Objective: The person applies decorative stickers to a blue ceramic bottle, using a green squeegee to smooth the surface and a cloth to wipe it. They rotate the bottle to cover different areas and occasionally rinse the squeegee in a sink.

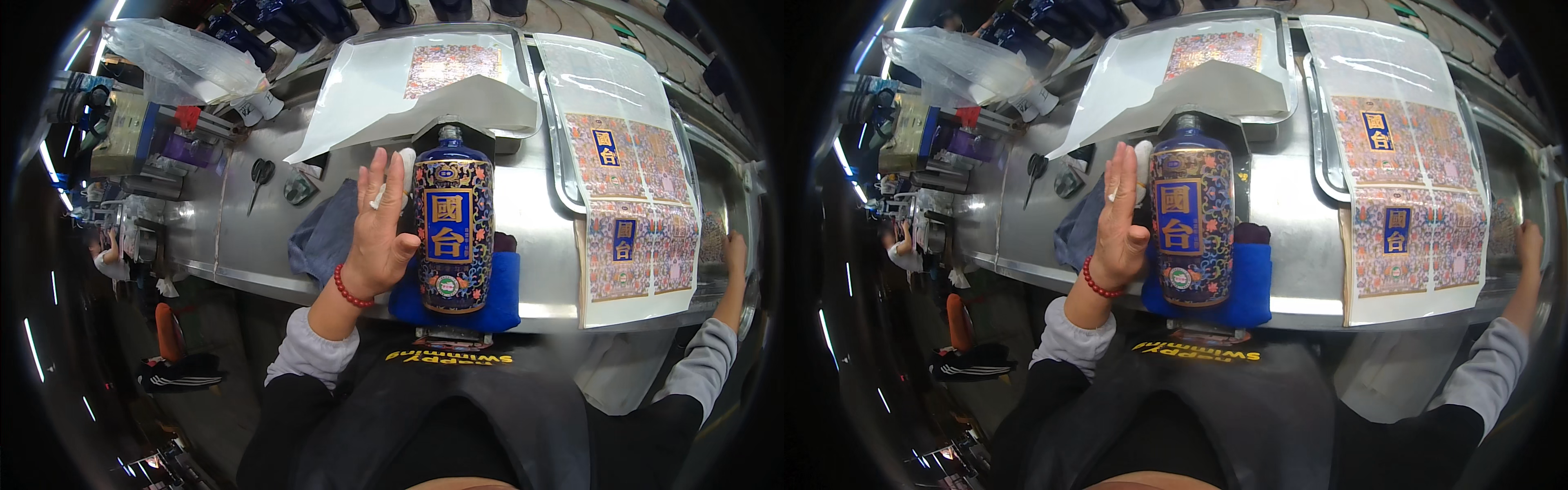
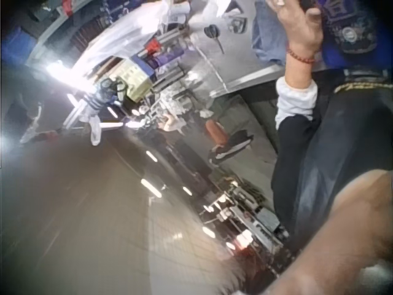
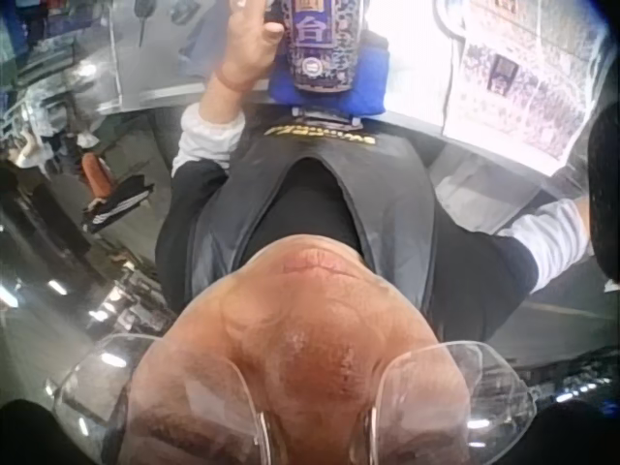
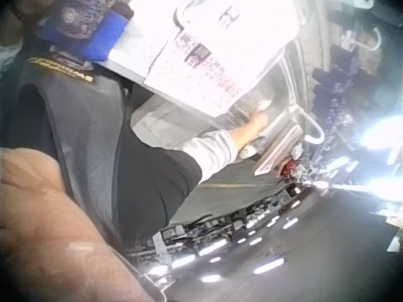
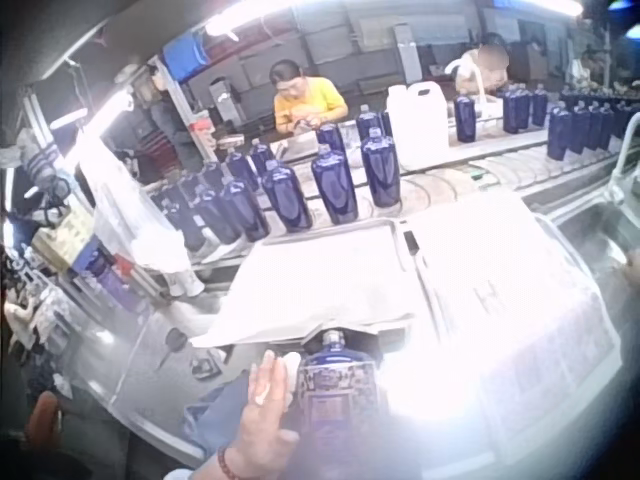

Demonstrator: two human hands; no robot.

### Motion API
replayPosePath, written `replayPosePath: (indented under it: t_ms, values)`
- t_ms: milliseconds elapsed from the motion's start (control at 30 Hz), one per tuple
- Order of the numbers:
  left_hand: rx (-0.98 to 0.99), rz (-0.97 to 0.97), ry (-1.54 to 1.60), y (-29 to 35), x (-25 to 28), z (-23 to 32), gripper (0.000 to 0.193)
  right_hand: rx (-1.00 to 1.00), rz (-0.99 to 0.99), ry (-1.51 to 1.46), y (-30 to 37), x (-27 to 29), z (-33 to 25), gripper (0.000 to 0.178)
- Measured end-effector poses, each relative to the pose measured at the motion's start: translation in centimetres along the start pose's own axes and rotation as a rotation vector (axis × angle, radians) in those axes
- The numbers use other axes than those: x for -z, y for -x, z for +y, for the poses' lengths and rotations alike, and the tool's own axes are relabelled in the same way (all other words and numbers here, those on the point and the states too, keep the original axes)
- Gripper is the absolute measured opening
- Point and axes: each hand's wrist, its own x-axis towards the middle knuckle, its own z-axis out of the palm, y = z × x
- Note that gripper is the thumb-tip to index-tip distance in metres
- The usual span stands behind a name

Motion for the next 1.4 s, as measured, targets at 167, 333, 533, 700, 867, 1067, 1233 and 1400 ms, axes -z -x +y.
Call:
replayPosePath:
  t_ms: [167,333,533,700,867,1067,1233,1400]
  values:
    - [-0.177,-0.187,-0.243,-4.1,2.6,2.0,0.089,-0.011,-0.008,-0.1,0.0,-0.4,-0.6,0.023]
    - [-0.294,-0.273,-0.288,-6.3,2.7,1.9,0.086,0.019,-0.005,-0.076,-0.2,0.1,0.1,0.023]
    - [-0.093,-0.025,0.004,-1.7,1.4,0.3,0.081,0.051,-0.006,-0.051,-0.8,2.0,0.6,0.024]
    - [0.094,0.066,0.127,2.8,-1.0,0.3,0.086,-0.022,-0.062,0.024,-1.6,3.8,-0.8,0.028]
    - [0.178,0.03,0.164,6.3,-1.3,1.8,0.106,0.07,-0.034,0.023,-3.2,5.1,-1.8,0.03]
    - [0.131,-0.084,-0.018,8.1,-0.3,2.6,0.121,0.141,-0.013,0.198,-8.6,7.4,-2.2,0.031]
    - [0.129,-0.07,-0.107,7.2,-0.2,3.1,0.119,-0.173,-0.208,-0.557,-11.9,9.1,-1.6,0.032]
    - [0.04,-0.032,-0.324,6.4,1.3,5.2,0.104,-0.119,-0.547,-0.168,-12.3,0.6,-0.1,0.022]
